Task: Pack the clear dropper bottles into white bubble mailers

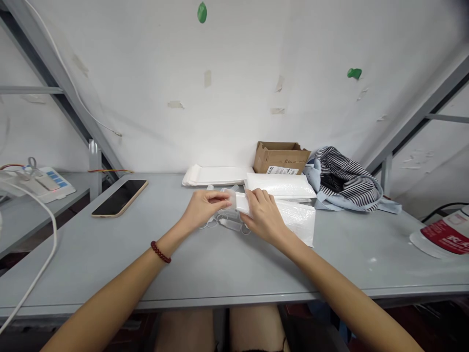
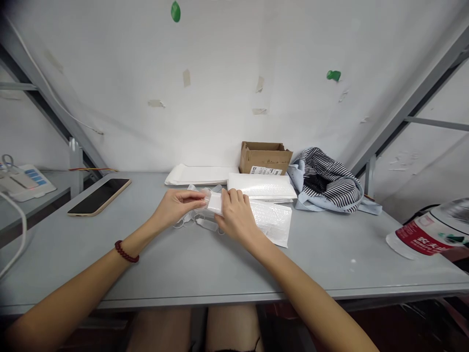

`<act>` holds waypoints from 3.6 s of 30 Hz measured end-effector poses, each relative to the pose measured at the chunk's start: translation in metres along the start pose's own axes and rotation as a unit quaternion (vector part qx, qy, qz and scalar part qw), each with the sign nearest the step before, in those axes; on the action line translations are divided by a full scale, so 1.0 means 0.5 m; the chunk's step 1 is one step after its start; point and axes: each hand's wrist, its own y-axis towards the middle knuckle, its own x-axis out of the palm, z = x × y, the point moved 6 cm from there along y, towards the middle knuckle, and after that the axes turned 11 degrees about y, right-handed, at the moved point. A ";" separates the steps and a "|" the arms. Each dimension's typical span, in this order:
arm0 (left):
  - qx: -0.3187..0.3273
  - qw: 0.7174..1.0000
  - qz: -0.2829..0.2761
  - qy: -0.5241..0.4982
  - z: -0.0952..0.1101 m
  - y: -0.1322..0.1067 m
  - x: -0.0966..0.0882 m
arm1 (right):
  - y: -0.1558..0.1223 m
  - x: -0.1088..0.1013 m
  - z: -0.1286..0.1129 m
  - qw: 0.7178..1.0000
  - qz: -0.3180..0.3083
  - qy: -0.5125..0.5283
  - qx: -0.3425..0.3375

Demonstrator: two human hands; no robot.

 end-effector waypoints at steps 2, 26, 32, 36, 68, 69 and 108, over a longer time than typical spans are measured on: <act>0.018 1.000 0.012 0.021 0.009 -0.005 0.005 | 0.000 0.001 -0.001 1.000 -0.005 -0.001 0.000; 0.086 0.966 -0.226 0.091 0.057 -0.034 0.047 | -0.004 0.004 -0.012 0.998 0.012 0.042 -0.043; 0.042 0.998 0.003 0.049 0.037 -0.013 -0.012 | 0.001 -0.015 -0.001 0.998 0.033 0.043 -0.026; 0.012 0.997 0.047 0.059 0.020 -0.004 -0.019 | -0.002 -0.025 -0.011 0.996 0.052 0.060 -0.051; 0.020 0.988 -0.137 0.067 0.033 -0.011 0.009 | -0.036 -0.003 -0.086 0.939 0.176 -0.013 -0.294; 0.049 0.986 -0.137 0.082 0.041 -0.013 0.007 | -0.034 -0.012 -0.080 0.941 0.191 -0.002 -0.280; -0.081 0.984 -0.019 -0.161 0.069 0.100 0.126 | 0.009 -0.075 0.069 0.963 0.259 -0.066 0.034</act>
